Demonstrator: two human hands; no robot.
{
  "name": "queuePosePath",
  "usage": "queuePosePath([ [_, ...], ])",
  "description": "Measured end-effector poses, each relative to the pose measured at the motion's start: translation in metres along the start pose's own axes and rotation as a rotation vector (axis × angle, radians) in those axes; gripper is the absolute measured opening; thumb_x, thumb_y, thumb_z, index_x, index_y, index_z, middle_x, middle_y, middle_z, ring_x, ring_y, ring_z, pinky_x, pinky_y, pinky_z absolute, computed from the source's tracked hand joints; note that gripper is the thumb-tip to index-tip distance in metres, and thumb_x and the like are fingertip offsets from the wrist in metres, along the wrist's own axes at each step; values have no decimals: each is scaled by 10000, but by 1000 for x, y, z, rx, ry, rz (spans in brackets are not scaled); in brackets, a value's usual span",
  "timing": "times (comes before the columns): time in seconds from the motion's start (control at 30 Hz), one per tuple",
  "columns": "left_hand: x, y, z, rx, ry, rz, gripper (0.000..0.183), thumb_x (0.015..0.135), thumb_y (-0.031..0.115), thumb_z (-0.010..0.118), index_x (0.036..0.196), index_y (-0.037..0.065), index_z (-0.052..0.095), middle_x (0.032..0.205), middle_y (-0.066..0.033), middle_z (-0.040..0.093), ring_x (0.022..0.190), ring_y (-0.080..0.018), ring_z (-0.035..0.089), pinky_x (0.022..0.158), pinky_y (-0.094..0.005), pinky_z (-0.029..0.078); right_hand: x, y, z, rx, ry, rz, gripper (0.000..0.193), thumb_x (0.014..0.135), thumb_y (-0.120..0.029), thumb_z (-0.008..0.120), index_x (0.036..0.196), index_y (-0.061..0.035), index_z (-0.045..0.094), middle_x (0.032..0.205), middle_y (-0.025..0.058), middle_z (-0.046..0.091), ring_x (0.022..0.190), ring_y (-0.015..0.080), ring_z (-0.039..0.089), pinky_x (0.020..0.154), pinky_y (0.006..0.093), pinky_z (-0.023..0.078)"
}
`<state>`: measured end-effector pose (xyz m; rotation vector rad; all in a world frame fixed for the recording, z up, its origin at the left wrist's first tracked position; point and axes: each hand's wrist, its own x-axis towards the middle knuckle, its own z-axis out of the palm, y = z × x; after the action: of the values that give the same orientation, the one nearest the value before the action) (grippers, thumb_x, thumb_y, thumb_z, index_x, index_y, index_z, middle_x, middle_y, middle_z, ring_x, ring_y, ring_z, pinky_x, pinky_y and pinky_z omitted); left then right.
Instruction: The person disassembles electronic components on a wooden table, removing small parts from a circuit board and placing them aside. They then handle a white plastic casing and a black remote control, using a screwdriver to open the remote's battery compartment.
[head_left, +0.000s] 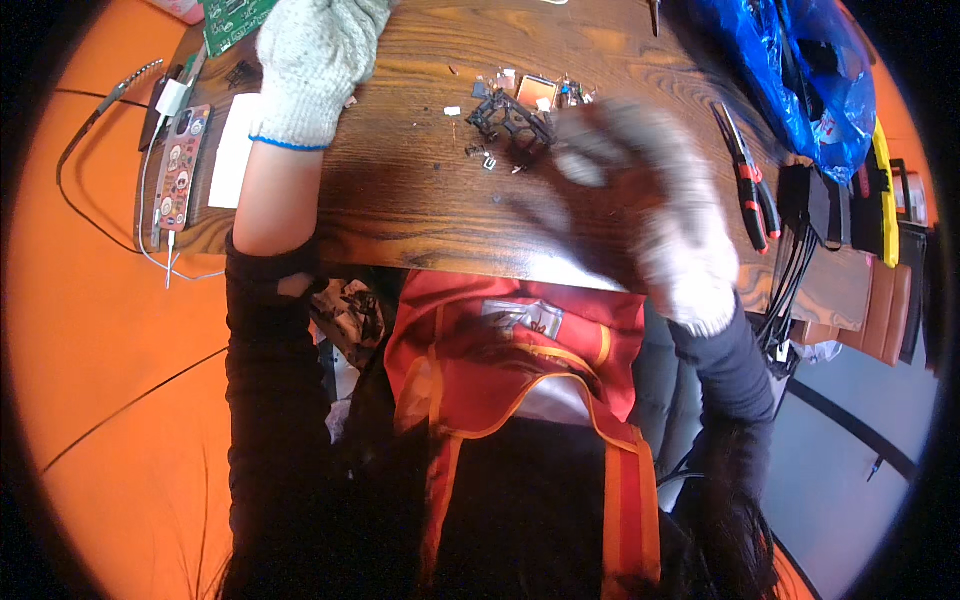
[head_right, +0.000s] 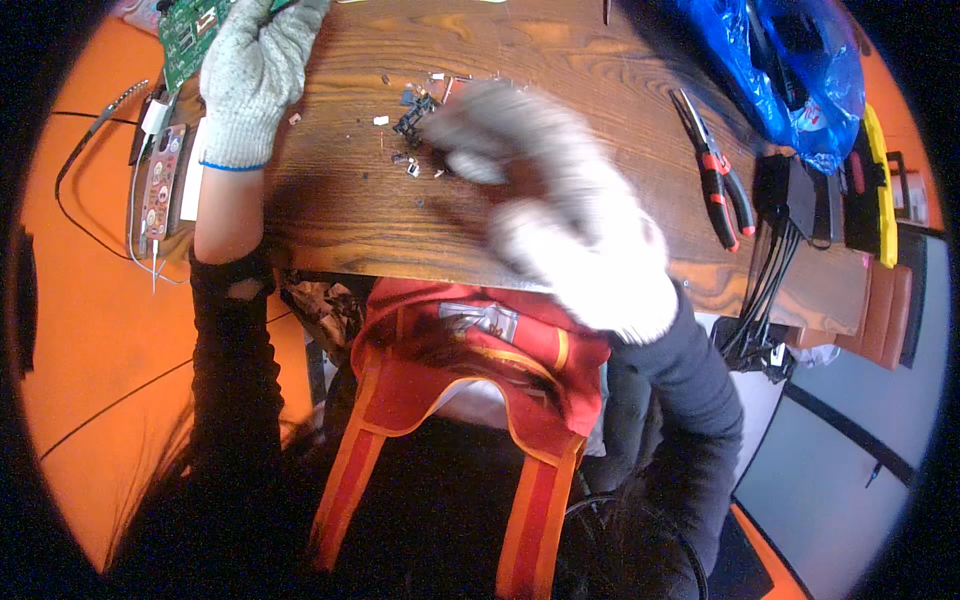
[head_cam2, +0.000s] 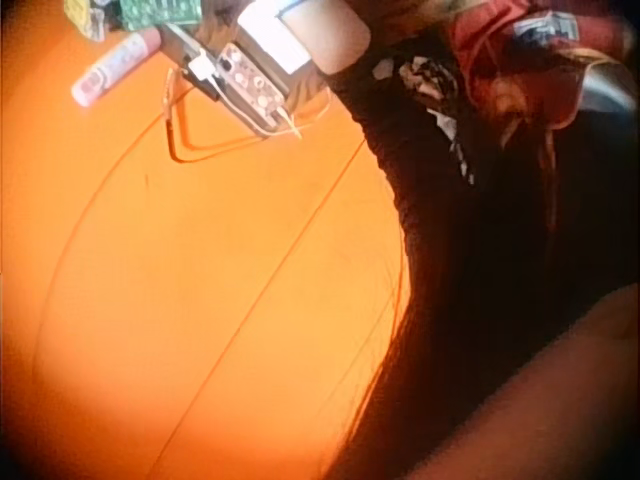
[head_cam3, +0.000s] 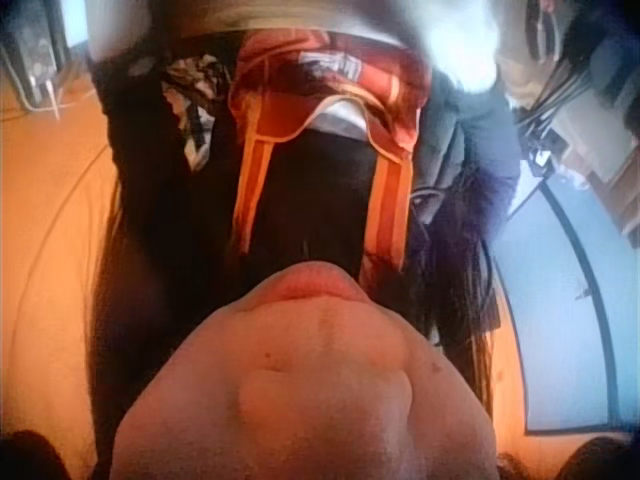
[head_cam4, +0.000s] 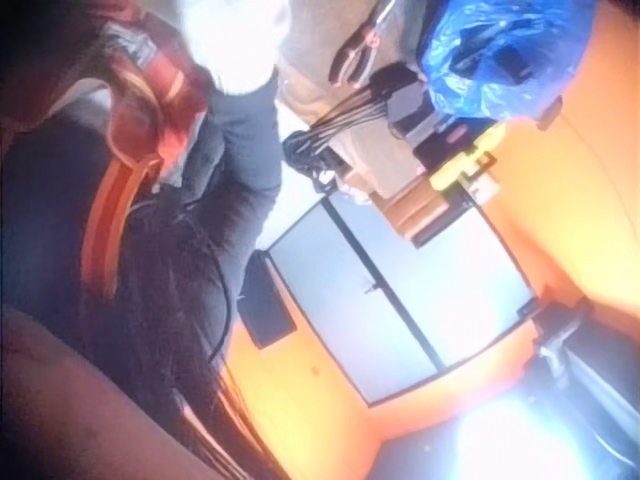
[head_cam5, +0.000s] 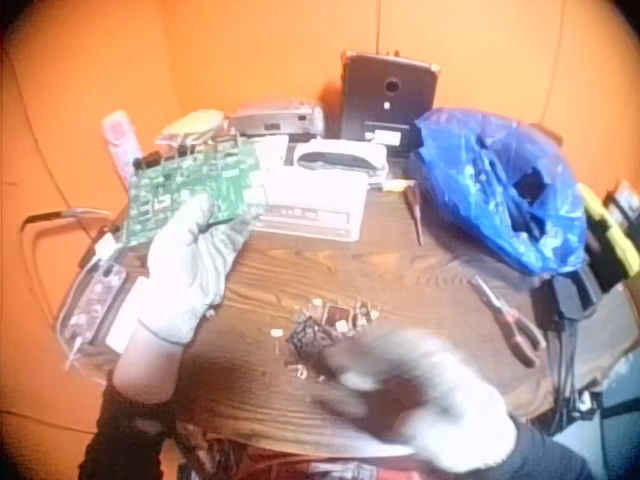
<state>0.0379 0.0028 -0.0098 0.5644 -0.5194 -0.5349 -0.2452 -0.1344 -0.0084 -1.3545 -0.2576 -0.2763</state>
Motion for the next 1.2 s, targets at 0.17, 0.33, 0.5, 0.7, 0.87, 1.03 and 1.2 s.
queuePosePath([
  [0.17,-47,-7,37,-465,-360,-528,395,1072,150,445,1354,-126,449,1296,-316,599,1181,-432,613,1053,-488,523,-24,-20,-15,-184,599,76,700,1009,-348,592,1544,13,321,1532,189,438,1381,323,492,1115,430,438],
  [0.33,-140,-40,98,-67,16,-711,309,960,74,623,1255,-12,586,1116,-149,704,950,-254,701,824,-361,599,-37,-25,-40,-905,523,161,489,944,-197,660,1392,-46,537,1305,224,623,1168,375,630,960,414,516],
  [0.5,-177,-48,104,-202,126,-910,287,996,74,587,1265,-24,608,1144,-146,708,974,-259,719,779,-353,615,-42,-29,-33,-1011,438,-61,451,876,-14,721,1313,-50,616,1307,210,657,1183,363,646,993,403,526],
  [0.7,-206,-52,93,-537,91,-830,292,1037,125,467,1250,-33,590,1177,-194,668,937,-246,701,851,-340,585,-21,-44,-13,-228,533,97,438,987,-164,638,1363,47,562,1259,151,653,1112,202,641,1011,319,490],
  [0.87,-224,-41,72,-593,225,-805,288,989,75,533,1245,-43,592,1144,-180,681,930,-220,694,845,-313,580,-34,-87,-14,-794,513,-350,421,1017,-170,536,1406,-10,538,1287,170,646,1041,223,682,882,339,572],
  [1.03,-246,-36,56,679,25,-477,272,922,31,656,1186,-30,628,1126,-174,704,975,-241,699,851,-355,585,-56,-103,-29,-813,573,-258,441,1001,-186,557,1404,-8,538,1284,170,647,1042,227,682,882,343,571],
  [1.2,-249,-29,66,1224,-97,-241,370,819,96,758,1173,47,658,1117,-165,721,869,-328,728,727,-392,591,-66,-105,-33,-810,591,-261,463,984,-201,578,1402,-5,538,1280,171,648,1044,231,683,882,346,570],
])
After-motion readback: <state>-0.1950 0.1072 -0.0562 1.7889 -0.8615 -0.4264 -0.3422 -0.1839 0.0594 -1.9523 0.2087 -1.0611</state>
